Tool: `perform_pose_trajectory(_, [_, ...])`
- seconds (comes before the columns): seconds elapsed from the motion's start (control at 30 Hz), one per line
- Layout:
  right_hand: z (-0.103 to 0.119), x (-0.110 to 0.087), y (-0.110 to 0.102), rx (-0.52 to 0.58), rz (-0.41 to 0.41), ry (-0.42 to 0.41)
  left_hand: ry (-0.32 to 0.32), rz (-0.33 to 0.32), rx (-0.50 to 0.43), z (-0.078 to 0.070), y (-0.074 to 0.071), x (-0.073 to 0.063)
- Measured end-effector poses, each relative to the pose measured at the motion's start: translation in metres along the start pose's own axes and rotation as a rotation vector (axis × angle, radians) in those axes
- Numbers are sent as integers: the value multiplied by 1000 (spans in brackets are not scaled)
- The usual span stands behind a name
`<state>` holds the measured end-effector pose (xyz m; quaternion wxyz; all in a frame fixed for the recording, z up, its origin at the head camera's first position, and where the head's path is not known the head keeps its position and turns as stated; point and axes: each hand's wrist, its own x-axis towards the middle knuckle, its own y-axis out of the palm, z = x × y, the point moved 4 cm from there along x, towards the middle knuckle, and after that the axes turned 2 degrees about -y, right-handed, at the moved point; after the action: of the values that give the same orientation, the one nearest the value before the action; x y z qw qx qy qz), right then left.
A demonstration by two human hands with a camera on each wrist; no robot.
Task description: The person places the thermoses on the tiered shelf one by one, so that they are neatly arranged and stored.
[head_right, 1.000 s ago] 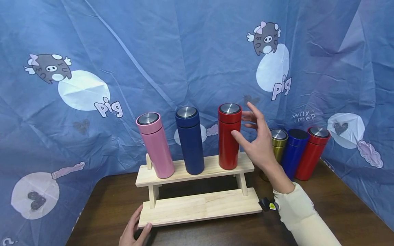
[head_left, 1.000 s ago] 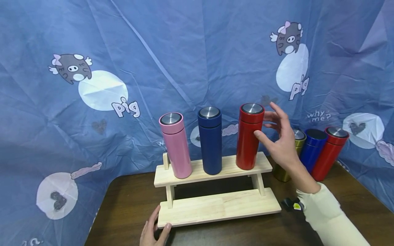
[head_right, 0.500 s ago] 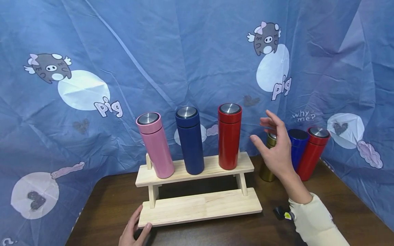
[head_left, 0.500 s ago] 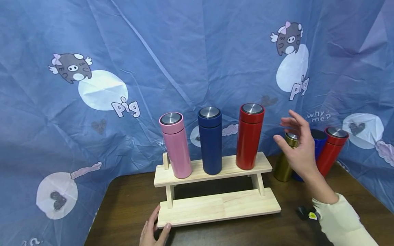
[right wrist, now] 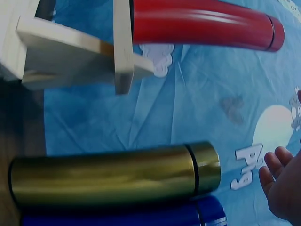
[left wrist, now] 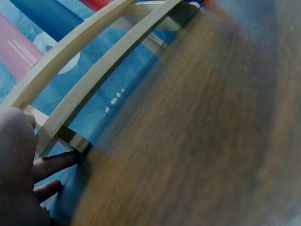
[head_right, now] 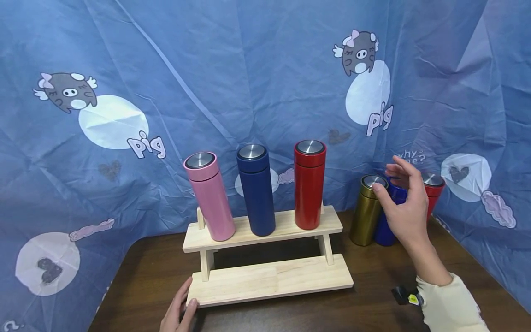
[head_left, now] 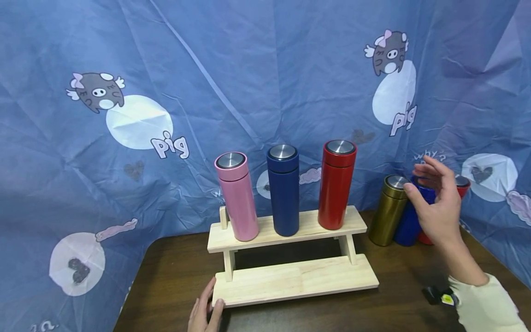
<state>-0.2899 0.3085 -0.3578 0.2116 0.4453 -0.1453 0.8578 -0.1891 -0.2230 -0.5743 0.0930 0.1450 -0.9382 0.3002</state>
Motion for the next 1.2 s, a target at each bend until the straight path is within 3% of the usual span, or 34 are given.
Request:
perform_pose_trajectory(0.2, [-10, 0, -21, -6, -70, 27, 83, -63, -14, 3, 3, -1])
perform_pose_trajectory(0.53, [-29, -1, -56, -164, -230, 147, 78, -36, 0, 2, 2, -1])
perform_pose_trajectory(0.73, [-42, -4, -71, -309, -252, 167, 86, -47, -2, 2, 2, -1])
perform_pose_trajectory(1.2, [-79, -8, -84, -449, -241, 301, 90, -49, 21, 0, 2, -1])
